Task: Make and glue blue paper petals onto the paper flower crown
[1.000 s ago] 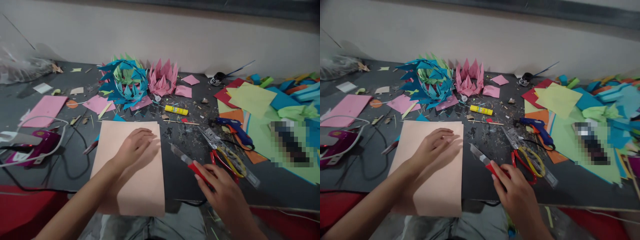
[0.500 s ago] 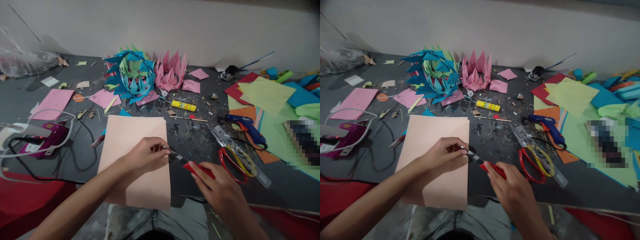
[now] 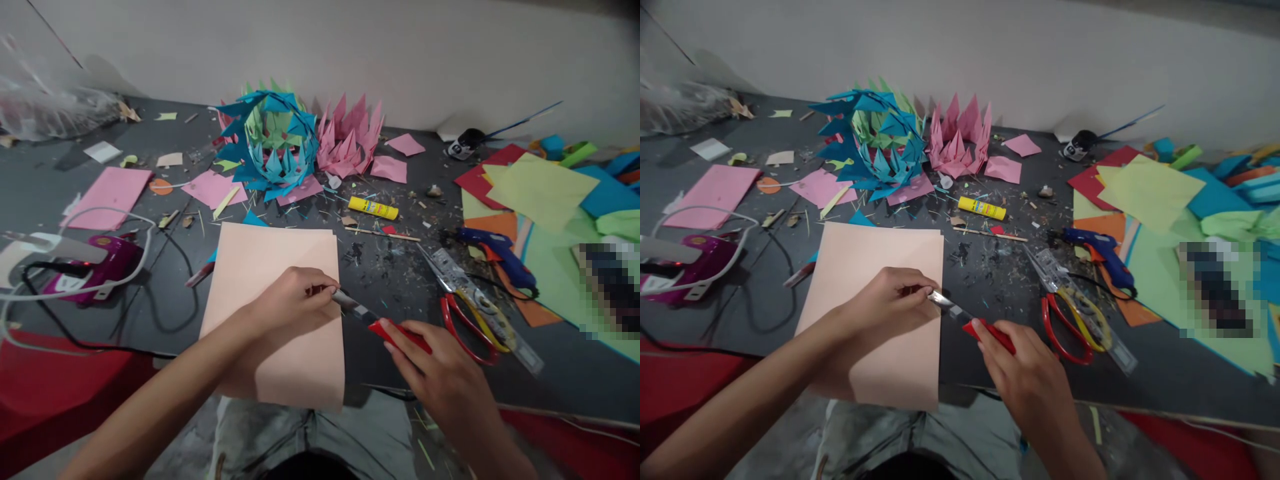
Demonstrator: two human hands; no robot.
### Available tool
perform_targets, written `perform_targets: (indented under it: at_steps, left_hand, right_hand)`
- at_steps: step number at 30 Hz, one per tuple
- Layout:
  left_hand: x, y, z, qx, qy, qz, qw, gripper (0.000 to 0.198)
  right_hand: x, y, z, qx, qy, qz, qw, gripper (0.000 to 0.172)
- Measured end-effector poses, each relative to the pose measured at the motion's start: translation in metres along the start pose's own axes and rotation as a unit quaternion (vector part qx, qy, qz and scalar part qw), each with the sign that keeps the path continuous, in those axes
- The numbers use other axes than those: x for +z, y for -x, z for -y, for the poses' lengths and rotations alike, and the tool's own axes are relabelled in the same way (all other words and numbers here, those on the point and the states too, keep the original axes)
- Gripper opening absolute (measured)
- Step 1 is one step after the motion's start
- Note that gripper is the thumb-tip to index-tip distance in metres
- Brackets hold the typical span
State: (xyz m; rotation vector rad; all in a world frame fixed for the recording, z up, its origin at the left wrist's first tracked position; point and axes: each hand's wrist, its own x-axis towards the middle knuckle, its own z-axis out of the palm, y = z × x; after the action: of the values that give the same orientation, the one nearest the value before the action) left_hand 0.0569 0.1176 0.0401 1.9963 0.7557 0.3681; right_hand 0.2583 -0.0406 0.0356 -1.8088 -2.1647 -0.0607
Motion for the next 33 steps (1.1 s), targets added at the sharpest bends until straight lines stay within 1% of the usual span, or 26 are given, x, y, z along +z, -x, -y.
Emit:
perform_targets:
  at_steps: [4,8,11,13,15,20,25,28,33]
  left_hand:
    - [0.001,0.001,0.0,-0.036,0.032,-0.027,0.998,0.025]
    - [0.002,0.0,0.0,-0.095,0.113,-0.047,0.988,0.023]
    - [0.001,-0.001,-0.001,-0.15,0.199,-0.032,0.968,0.021]
    - [-0.001,-0.002,-0.001,-0.189,0.247,-0.025,0.95,0.02]
    - [-0.003,-0.003,-0.002,-0.213,0.276,-0.027,0.937,0.018]
    - [-0.002,-0.002,-0.003,-0.209,0.295,-0.005,0.933,0.018]
    - [0.001,-0.002,-0.004,-0.197,0.305,0.005,0.932,0.02]
    - [0.001,-0.002,-0.004,-0.2,0.303,0.002,0.932,0.025]
    - [-0.003,-0.002,-0.005,-0.198,0.297,-0.021,0.934,0.022]
  right_hand:
    - [0.001,0.001,0.0,0.014,-0.004,-0.011,1.0,0.03]
    - [0.001,0.001,0.001,0.017,-0.008,-0.016,1.0,0.03]
    - [0.001,-0.001,0.002,0.012,-0.002,-0.024,1.0,0.03]
    - [0.001,-0.003,0.003,0.009,0.007,-0.043,0.999,0.028]
    - [0.002,-0.007,0.004,0.008,0.014,-0.066,0.998,0.028]
    - [0.008,-0.016,0.012,0.02,-0.013,-0.105,0.994,0.031]
    - [0.015,-0.021,0.022,0.03,-0.02,-0.112,0.993,0.032]
    - [0.017,-0.021,0.024,0.032,-0.019,-0.113,0.993,0.031]
    - [0.016,-0.019,0.02,0.038,-0.022,-0.111,0.993,0.032]
